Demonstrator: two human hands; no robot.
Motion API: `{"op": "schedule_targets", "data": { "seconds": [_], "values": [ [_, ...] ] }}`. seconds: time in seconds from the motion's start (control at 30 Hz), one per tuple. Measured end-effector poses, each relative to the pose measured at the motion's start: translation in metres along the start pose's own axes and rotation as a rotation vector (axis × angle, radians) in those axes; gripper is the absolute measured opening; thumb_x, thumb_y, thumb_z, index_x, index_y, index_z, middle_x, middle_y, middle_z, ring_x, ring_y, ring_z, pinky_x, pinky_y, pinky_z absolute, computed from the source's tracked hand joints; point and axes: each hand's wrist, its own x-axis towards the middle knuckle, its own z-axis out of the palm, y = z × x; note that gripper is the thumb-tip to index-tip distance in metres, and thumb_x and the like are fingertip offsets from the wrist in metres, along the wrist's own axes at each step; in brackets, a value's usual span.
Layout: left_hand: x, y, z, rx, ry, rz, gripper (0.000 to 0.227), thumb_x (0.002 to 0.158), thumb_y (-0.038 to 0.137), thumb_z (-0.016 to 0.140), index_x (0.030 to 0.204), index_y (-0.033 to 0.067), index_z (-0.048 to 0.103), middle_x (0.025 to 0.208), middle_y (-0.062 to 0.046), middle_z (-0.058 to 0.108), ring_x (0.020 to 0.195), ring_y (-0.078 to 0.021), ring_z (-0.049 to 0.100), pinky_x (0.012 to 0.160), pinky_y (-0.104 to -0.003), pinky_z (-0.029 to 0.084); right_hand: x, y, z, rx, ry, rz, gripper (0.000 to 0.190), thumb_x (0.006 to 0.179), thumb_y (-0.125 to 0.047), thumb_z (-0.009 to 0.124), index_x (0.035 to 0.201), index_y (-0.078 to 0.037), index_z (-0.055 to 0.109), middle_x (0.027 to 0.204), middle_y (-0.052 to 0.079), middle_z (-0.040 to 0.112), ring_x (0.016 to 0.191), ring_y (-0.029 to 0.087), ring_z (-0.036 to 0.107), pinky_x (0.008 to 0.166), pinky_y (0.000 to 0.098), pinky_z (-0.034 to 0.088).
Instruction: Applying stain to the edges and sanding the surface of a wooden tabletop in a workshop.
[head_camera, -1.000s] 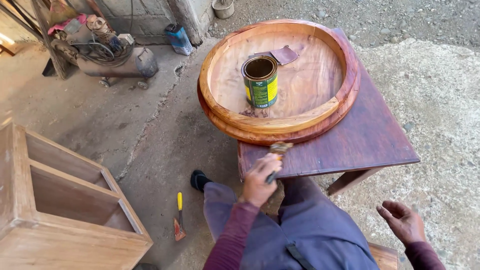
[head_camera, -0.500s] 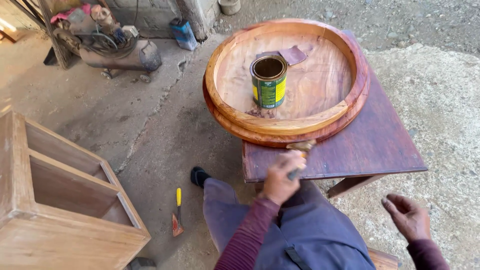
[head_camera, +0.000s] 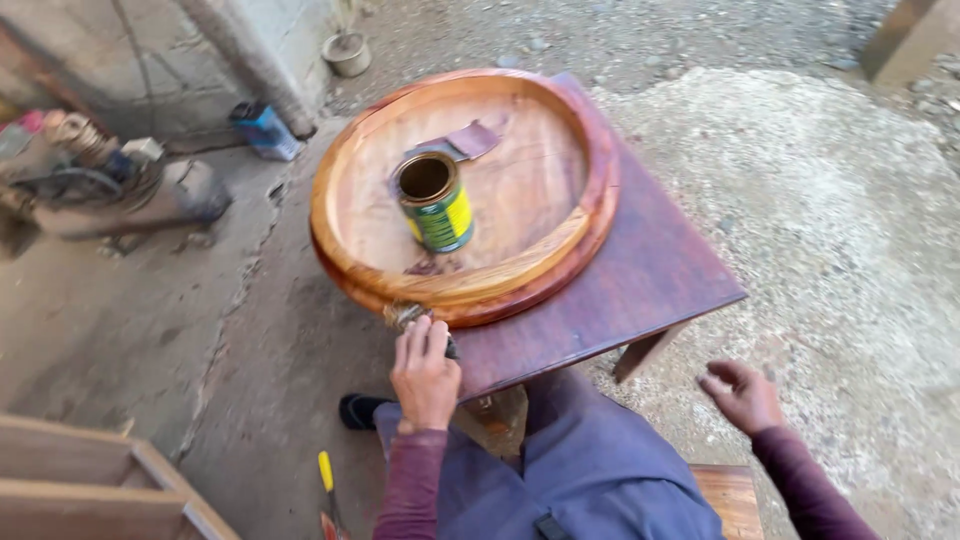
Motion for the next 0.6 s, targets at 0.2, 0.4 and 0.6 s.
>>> {"op": "schedule_targets", "data": {
  "seconds": [0.2, 0.4, 0.6],
  "values": [
    [0.009, 0.085, 0.036, 0.163, -0.203, 0.065, 0.039, 0.071, 0.001, 0.067, 0.110, 0.0060, 0.063, 0.120, -0.017, 0.067, 0.111, -0.0407, 0.064, 0.089, -0.048, 0.057, -0.076, 0.064, 0.052, -0.182, -0.231, 0.188, 0.050, 0.085, -0.050, 0.073, 0.121, -0.016, 0.076, 0.122, 0.007, 0.077, 0.107, 0.023, 0.077, 0.098, 0.0388, 0.059],
    [0.044, 0.159, 0.087, -0.005, -0.297, 0.115, 0.031, 0.073, 0.000, 0.066, 0.103, 0.0053, 0.060, 0.115, -0.017, 0.067, 0.106, -0.0402, 0.064, 0.082, -0.048, 0.058, -0.113, 0.077, 0.077, -0.472, -0.223, 0.006, 0.042, 0.089, -0.053, 0.059, 0.116, -0.026, 0.076, 0.113, 0.000, 0.077, 0.110, 0.019, 0.073, 0.110, 0.0460, 0.047],
    [0.114, 0.199, 0.177, -0.191, -0.392, 0.128, 0.017, 0.081, 0.000, 0.068, 0.095, 0.0071, 0.061, 0.095, -0.014, 0.069, 0.093, -0.0371, 0.068, 0.078, -0.049, 0.056, -0.095, 0.146, 0.107, -0.427, -0.018, 0.194, 0.039, 0.081, -0.050, 0.067, 0.107, -0.023, 0.078, 0.106, 0.002, 0.078, 0.106, 0.018, 0.075, 0.109, 0.0470, 0.048]
  ]
}}
